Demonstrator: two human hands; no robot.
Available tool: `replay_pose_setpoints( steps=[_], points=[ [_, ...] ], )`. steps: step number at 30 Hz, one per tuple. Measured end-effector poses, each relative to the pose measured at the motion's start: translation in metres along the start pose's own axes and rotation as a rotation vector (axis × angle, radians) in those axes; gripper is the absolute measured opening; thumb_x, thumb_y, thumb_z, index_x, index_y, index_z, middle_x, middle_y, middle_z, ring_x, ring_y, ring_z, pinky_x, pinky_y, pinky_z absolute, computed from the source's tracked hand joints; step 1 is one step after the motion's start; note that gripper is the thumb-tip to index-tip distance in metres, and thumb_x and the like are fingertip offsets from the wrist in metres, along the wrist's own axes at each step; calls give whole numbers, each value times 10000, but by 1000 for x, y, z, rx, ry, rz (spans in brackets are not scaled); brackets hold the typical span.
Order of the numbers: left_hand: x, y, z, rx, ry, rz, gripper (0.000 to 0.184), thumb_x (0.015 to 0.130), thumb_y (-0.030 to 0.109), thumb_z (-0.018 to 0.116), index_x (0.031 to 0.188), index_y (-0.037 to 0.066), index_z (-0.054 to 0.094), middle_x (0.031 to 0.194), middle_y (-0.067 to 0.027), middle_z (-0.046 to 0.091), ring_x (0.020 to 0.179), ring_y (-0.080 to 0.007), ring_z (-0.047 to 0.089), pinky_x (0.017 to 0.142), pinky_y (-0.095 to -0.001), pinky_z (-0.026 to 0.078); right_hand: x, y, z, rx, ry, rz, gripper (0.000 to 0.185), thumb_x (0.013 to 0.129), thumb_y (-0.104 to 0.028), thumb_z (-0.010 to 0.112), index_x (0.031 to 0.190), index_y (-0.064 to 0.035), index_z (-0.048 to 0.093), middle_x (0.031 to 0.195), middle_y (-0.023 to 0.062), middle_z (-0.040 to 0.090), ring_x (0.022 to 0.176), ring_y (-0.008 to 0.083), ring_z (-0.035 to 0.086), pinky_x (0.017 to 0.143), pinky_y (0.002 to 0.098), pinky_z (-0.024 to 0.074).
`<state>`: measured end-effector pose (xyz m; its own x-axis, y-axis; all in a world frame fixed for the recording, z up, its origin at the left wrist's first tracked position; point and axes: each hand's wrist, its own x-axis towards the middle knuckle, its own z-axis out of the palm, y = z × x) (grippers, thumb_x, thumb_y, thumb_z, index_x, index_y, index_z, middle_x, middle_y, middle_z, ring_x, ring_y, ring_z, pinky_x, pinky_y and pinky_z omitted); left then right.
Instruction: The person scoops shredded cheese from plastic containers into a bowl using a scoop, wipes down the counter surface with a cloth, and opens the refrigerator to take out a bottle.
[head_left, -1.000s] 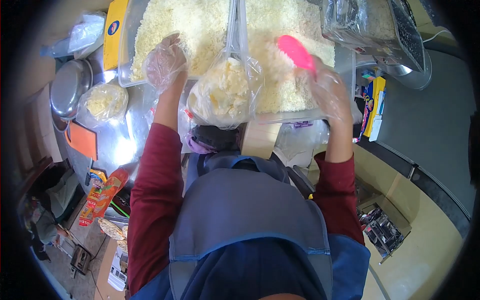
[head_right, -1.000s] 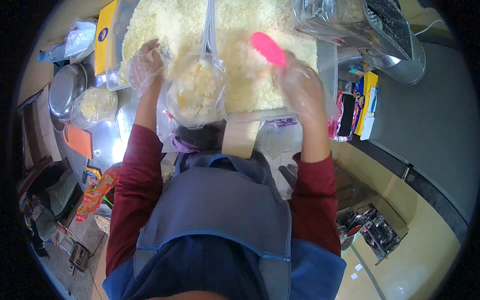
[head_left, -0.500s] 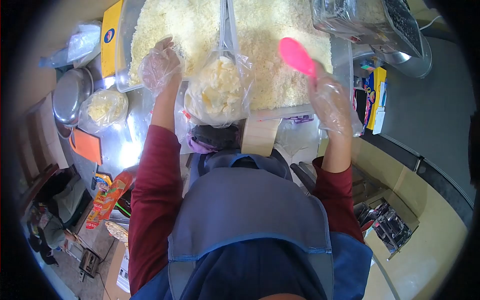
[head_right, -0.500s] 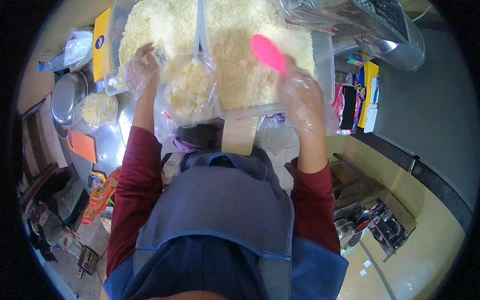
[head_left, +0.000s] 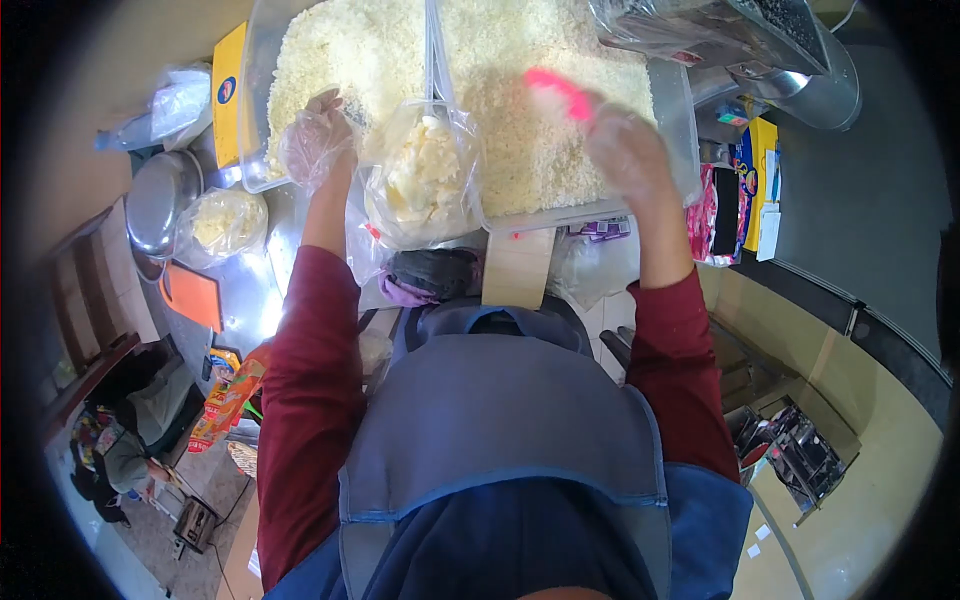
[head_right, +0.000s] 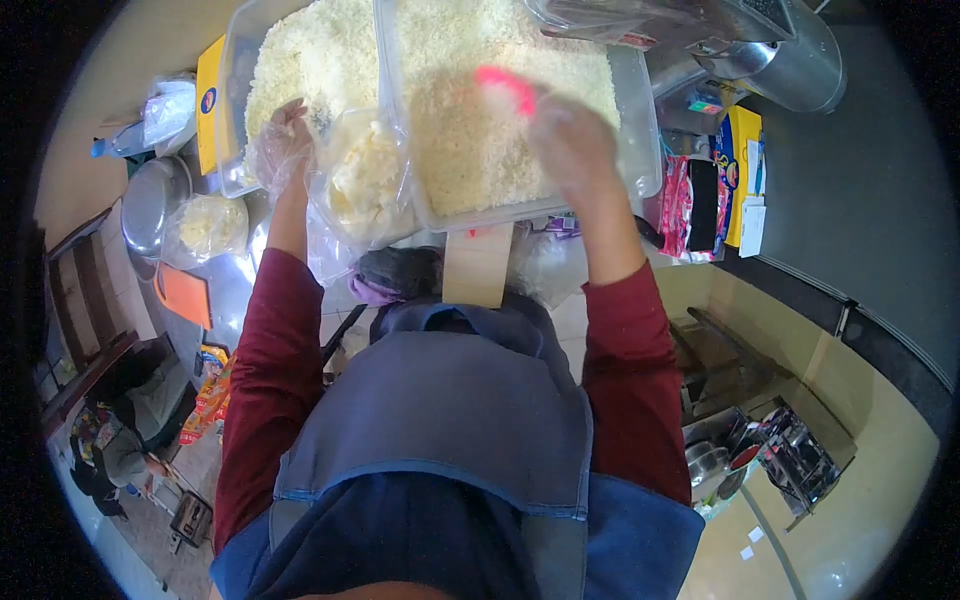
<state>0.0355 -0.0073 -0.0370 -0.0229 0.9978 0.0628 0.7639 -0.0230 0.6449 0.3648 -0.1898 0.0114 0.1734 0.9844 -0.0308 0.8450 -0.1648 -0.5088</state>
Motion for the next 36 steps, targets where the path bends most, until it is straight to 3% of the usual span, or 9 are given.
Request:
replay_pose_setpoints(
  steps=[2,5,7,10,16,20,30,32,36],
  points=[
    [1,-2,1,-38,1,-11,266,888,96,498,1107,148,640,1012,-8,701,955,-172,647,849,-299,481,-19,-47,-25,-317,-158,6,278,896,-155,478,1088,29,562,866,231,636,830,365,626,750,415,497],
    [-5,15,-8,-9,1,-12,270,856,48,503,1083,99,639,984,-73,694,948,-179,642,848,-300,474,-45,-29,-40,706,215,45,251,891,-148,474,1052,20,567,841,236,631,822,372,624,755,436,499],
    [-2,6,-6,-10,-2,-4,269,855,57,508,1085,106,640,988,-62,695,949,-176,641,848,-299,474,-26,-31,-74,-522,-44,204,215,877,-135,476,1000,12,574,853,237,633,834,373,625,746,444,503],
    [-4,15,-13,37,-30,-22,275,853,72,517,1092,124,641,1001,-36,697,950,-169,640,849,-297,475,-5,27,-47,-337,399,-157,234,870,-131,472,1032,1,577,875,228,638,844,362,627,726,439,506],
    [7,-24,4,-14,16,0,283,855,90,527,1107,147,644,1028,-5,698,963,-158,638,857,-295,475,43,-47,-8,-153,-218,64,207,893,-162,445,912,-13,587,864,213,613,834,341,616,773,401,496],
    [15,-32,11,-152,10,-81,270,866,82,524,1102,133,644,1034,-18,699,974,-155,638,856,-286,476,-24,-17,-30,-260,164,-461,260,919,-110,441,1119,-72,602,832,129,623,798,294,619,733,373,500],
    [-2,-2,-7,-76,12,-80,260,875,71,534,1101,134,646,1032,-7,704,974,-146,638,867,-267,465,-44,-10,-41,-82,159,-529,306,889,-193,557,1189,-135,575,792,94,628,769,268,630,688,364,499],
    [-1,-5,-7,21,11,-54,270,869,76,538,1103,152,650,1036,4,702,979,-140,633,865,-271,465,-27,-18,-52,-352,-167,176,298,897,-197,545,1190,-148,564,822,128,632,820,285,638,696,370,501],
    [0,-10,-3,1,29,-37,278,866,81,540,1105,169,653,1030,17,702,978,-136,629,864,-276,465,-21,-19,-74,-323,-75,209,323,898,-145,514,1215,-86,536,883,191,630,879,324,635,709,393,506]
  ],
)
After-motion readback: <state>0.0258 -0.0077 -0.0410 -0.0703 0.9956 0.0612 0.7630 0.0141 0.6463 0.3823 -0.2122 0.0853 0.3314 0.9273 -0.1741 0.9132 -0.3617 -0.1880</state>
